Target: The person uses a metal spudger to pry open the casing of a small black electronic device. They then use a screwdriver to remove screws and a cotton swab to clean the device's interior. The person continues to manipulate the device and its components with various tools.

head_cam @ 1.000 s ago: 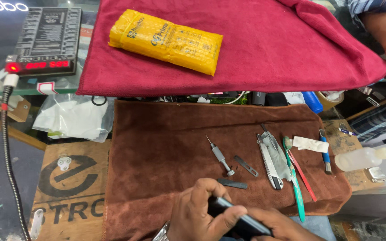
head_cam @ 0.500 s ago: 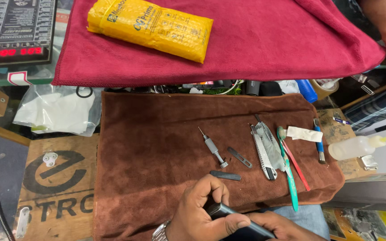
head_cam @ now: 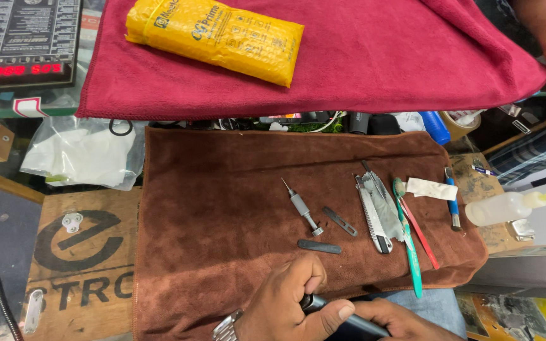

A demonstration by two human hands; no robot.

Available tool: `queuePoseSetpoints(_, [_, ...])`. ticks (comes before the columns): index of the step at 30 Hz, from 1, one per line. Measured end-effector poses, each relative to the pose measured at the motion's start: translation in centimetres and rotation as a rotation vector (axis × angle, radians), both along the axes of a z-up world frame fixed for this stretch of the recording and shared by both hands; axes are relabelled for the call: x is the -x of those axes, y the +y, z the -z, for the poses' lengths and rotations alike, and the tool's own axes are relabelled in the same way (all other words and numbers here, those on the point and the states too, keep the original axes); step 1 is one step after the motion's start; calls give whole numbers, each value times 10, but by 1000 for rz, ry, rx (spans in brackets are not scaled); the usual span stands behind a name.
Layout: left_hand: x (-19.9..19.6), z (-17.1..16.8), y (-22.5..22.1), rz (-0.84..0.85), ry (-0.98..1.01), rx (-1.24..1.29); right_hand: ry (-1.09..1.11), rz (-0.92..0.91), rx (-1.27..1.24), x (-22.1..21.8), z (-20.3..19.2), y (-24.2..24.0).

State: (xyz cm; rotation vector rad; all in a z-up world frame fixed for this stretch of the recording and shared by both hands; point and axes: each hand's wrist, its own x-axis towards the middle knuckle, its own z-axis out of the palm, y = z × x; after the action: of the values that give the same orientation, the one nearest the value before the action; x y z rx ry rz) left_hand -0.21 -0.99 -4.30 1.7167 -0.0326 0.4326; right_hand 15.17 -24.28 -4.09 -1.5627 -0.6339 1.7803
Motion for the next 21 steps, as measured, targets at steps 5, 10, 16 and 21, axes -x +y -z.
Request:
queuePoseSetpoints(5, [-3,-2,1,-9,17,244,133,89,-58,3,0,-5])
queuePoseSetpoints(10, [-7,-2,-1,-139,-20,293,97,107,-83,4,11,-7])
queuePoseSetpoints(16, [-5,-12,-3,-248,15,279,-113,75,-330,2,47,-9])
queuePoseSetpoints(21, [-9,-25,-6,-330,31,288,-124,285,-323,17,24,8])
